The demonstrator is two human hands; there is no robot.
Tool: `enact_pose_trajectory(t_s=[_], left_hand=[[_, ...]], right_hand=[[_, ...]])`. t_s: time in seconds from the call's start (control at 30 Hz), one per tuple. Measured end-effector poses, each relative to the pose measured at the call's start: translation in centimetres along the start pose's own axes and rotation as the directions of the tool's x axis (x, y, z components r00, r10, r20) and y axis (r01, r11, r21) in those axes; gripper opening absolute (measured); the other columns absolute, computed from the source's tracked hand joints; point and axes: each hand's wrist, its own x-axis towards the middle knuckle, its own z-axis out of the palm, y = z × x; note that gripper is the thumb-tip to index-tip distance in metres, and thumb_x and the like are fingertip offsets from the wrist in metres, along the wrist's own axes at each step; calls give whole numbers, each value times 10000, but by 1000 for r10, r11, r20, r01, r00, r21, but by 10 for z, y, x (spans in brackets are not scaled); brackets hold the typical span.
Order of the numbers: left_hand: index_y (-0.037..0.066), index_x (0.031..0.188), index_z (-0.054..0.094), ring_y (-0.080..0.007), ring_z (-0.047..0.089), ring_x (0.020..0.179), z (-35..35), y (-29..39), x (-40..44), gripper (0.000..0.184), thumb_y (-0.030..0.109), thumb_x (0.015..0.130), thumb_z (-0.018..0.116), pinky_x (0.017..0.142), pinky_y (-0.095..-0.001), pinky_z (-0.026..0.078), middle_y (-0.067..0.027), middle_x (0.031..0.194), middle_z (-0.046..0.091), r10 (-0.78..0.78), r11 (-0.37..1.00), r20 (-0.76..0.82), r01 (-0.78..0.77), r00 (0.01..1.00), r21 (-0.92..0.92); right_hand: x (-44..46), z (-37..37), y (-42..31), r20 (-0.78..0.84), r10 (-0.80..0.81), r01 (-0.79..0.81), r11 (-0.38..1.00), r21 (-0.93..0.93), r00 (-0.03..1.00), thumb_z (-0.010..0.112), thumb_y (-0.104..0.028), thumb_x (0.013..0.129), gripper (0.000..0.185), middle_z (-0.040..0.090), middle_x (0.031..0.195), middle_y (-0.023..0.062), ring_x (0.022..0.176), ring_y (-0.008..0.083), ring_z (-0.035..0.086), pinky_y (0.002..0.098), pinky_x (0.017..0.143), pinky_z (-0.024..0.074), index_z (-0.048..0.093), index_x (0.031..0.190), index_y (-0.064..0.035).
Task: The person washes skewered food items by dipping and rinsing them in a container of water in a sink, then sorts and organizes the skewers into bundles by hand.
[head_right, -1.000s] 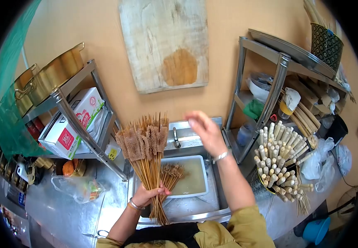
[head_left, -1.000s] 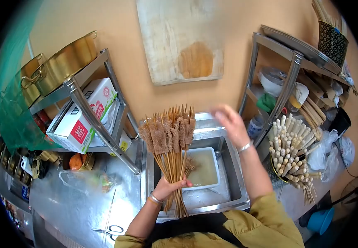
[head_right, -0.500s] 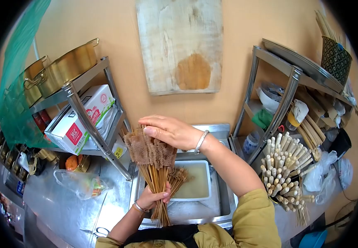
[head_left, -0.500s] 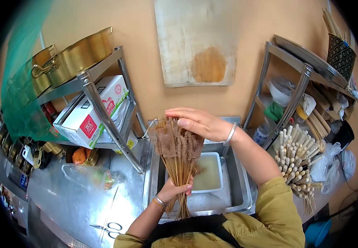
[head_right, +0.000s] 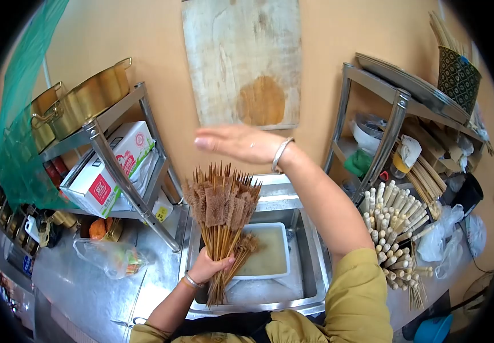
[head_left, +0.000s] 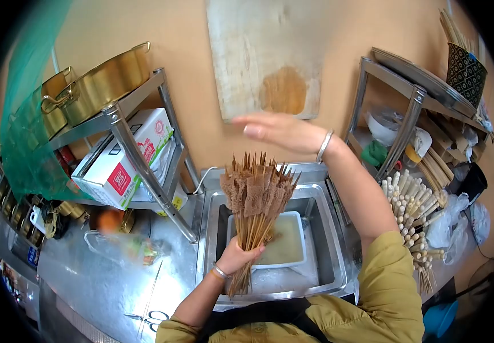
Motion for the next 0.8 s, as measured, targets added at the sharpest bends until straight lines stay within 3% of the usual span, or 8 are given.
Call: enact_pose_trajectory(t_s=[0.07, 0.13, 0.27, 0.4, 0.53, 0.6, 0.77, 0.8], left_hand=[[26, 834, 534, -85, 500, 556, -2, 1, -2, 111, 58, 785, 629, 514, -224, 416, -5, 662, 528, -26, 1000, 25, 25, 999, 17], [28, 839, 536, -85, 507, 567, 0, 1, -4, 116, 51, 780, 633, 519, -226, 421, -5, 679, 536, -59, 997, 50, 57, 997, 43], [30, 857, 530, -83, 516, 596, 1, -9, -8, 144, 59, 776, 645, 537, -228, 431, -8, 747, 546, 24, 997, 68, -29, 997, 73], [10, 898, 559, -54, 493, 633, 1, -2, -11, 168, 81, 775, 650, 554, -216, 433, 20, 751, 548, -72, 997, 121, 76, 990, -28], [15, 895, 557, -55, 488, 631, 1, -5, -8, 167, 93, 780, 649, 554, -215, 428, 23, 746, 541, -77, 996, 112, 80, 991, -24], [27, 895, 554, -53, 486, 623, -1, -4, -8, 160, 109, 791, 643, 546, -211, 424, 23, 740, 537, -69, 997, 71, 66, 995, 47], [40, 855, 518, -83, 477, 563, -5, 0, 15, 203, 172, 796, 660, 516, -216, 406, 2, 670, 508, -32, 999, -6, 32, 999, 18], [41, 858, 516, -83, 472, 562, -7, 2, 20, 201, 173, 800, 656, 515, -216, 401, 4, 669, 503, -17, 1000, -25, 18, 1000, 25]], right_hand=[[-1, -7, 6, -57, -2, 2, 1000, 2, 998, 355, -642, 829, 769, 408, 1319, 171, 1240, 287, 363, 337, 1043, 255, 429, 1265, -12], [1, 6, 20, 106, 140, -159, 968, 196, 984, 342, -636, 839, 742, 420, 1320, 139, 1244, 261, 364, 330, 1045, 255, 438, 1267, -37], [-8, 27, 12, 411, 116, -183, 974, 130, 904, 312, -522, 909, 603, 459, 1294, 97, 1238, 197, 378, 294, 1039, 260, 426, 1286, -66], [-19, 18, -9, 155, -16, -17, 977, 213, 988, 274, -626, 862, 716, 465, 1277, 144, 1211, 272, 400, 322, 1018, 282, 471, 1240, -52], [-10, 22, -8, 365, 63, -86, 995, 46, 929, 352, -580, 866, 667, 406, 1323, 165, 1250, 277, 350, 335, 1043, 248, 416, 1287, -66], [-10, 15, -2, 124, -30, 36, 998, -45, 992, 374, -571, 862, 663, 369, 1347, 175, 1262, 291, 330, 353, 1042, 247, 409, 1293, -68], [-25, 24, -14, 60, -108, 122, 922, -367, 992, 463, -459, 868, 578, 400, 1323, 170, 1234, 278, 372, 371, 1027, 277, 427, 1269, -45], [-34, 17, -9, -283, -167, 103, 968, -227, 944, 505, -408, 858, 556, 422, 1303, 159, 1218, 260, 391, 361, 1016, 294, 429, 1262, -34]])
